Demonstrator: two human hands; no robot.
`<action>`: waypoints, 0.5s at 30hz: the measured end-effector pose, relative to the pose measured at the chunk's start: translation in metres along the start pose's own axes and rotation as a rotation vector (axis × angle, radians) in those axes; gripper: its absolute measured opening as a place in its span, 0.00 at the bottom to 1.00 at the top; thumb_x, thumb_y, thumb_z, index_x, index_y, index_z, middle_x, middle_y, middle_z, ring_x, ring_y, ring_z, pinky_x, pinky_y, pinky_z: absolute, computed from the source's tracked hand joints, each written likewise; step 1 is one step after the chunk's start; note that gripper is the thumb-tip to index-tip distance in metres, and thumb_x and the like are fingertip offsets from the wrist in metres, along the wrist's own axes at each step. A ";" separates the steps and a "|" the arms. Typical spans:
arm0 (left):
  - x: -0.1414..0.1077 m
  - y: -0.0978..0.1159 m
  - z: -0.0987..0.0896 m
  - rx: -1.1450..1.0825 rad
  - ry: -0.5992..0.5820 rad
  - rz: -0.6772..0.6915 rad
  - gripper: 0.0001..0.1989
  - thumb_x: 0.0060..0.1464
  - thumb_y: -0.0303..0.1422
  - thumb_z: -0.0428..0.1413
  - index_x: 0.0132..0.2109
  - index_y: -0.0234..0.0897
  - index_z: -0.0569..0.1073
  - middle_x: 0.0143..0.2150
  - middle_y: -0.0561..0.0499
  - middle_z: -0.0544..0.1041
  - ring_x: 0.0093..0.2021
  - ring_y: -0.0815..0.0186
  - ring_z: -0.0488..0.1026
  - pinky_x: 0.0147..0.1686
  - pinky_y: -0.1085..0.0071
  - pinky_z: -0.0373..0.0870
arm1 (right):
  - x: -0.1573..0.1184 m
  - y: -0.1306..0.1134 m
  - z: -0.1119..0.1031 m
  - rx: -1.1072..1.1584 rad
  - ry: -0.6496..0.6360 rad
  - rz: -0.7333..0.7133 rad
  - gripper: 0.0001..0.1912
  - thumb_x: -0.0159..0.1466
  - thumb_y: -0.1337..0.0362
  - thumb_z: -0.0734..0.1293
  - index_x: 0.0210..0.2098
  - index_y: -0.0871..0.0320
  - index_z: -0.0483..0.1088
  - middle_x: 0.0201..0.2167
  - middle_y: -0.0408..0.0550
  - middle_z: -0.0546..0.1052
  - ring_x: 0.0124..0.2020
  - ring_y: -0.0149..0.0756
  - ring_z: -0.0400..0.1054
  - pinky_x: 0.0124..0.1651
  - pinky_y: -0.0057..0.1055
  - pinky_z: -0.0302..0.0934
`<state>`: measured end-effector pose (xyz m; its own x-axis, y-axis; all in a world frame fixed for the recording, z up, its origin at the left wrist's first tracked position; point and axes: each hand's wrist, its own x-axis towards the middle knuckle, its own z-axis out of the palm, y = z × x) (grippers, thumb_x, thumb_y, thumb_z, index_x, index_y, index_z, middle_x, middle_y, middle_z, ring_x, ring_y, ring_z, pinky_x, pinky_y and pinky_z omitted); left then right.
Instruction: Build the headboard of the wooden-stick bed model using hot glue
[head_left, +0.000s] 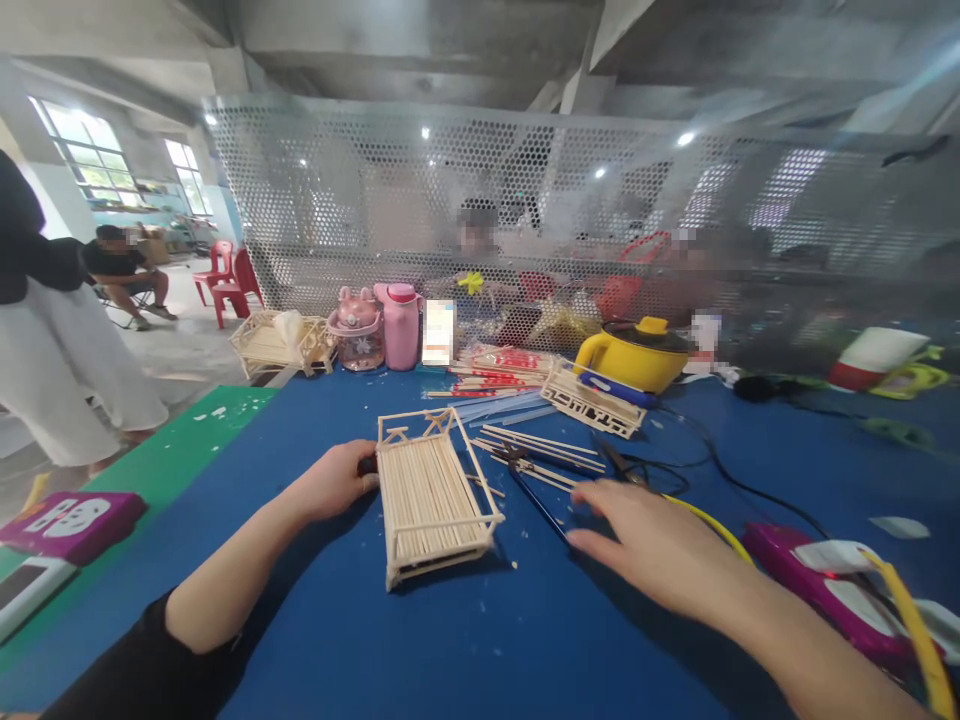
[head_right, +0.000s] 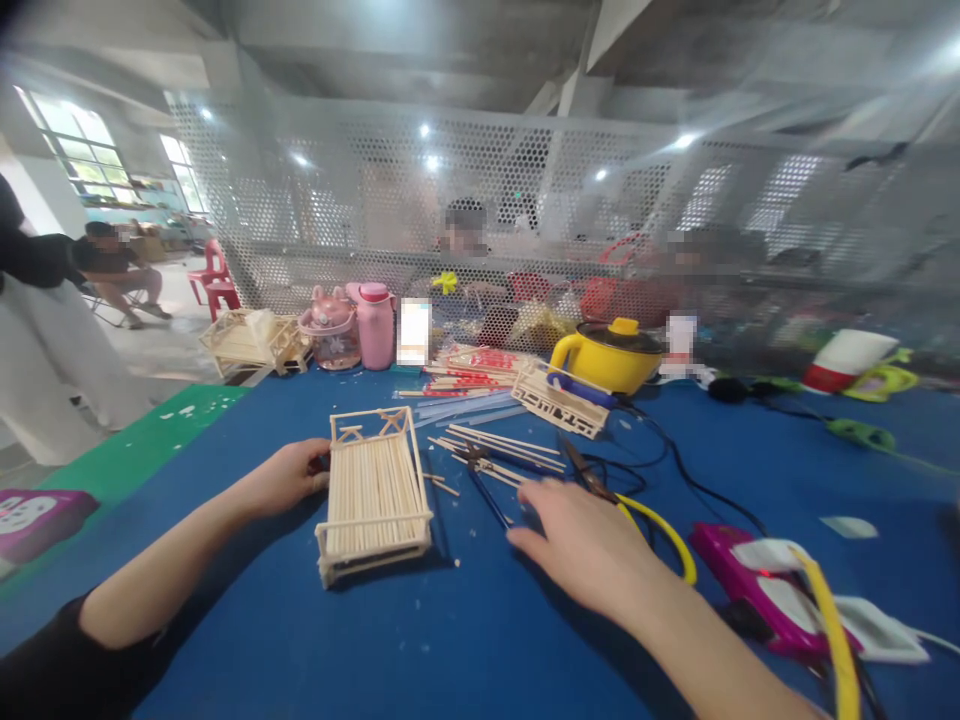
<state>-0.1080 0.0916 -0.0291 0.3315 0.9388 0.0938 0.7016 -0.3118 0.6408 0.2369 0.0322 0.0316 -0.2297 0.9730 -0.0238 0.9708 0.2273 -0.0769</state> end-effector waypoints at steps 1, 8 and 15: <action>0.000 0.000 0.000 0.003 0.002 0.003 0.16 0.48 0.31 0.52 0.45 0.37 0.75 0.43 0.47 0.78 0.39 0.59 0.73 0.40 0.67 0.67 | 0.017 -0.003 0.002 -0.031 0.019 0.014 0.20 0.57 0.53 0.64 0.45 0.55 0.70 0.46 0.56 0.74 0.48 0.52 0.68 0.45 0.43 0.61; 0.001 0.001 -0.001 0.026 -0.008 0.020 0.12 0.49 0.31 0.51 0.39 0.38 0.76 0.40 0.49 0.79 0.40 0.59 0.73 0.41 0.68 0.67 | 0.048 0.002 0.037 -0.031 0.004 0.069 0.26 0.60 0.48 0.61 0.48 0.60 0.68 0.48 0.61 0.69 0.49 0.51 0.67 0.47 0.41 0.62; 0.001 0.007 -0.002 0.017 0.032 -0.007 0.14 0.47 0.29 0.51 0.41 0.37 0.76 0.41 0.48 0.78 0.42 0.60 0.72 0.43 0.69 0.66 | 0.039 -0.007 0.043 -0.088 0.094 -0.006 0.23 0.60 0.49 0.62 0.47 0.58 0.70 0.44 0.56 0.72 0.47 0.52 0.67 0.47 0.44 0.60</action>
<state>-0.1042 0.0904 -0.0230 0.3064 0.9451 0.1135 0.7145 -0.3071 0.6286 0.2183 0.0667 -0.0121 -0.2324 0.9701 0.0705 0.9726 0.2322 0.0109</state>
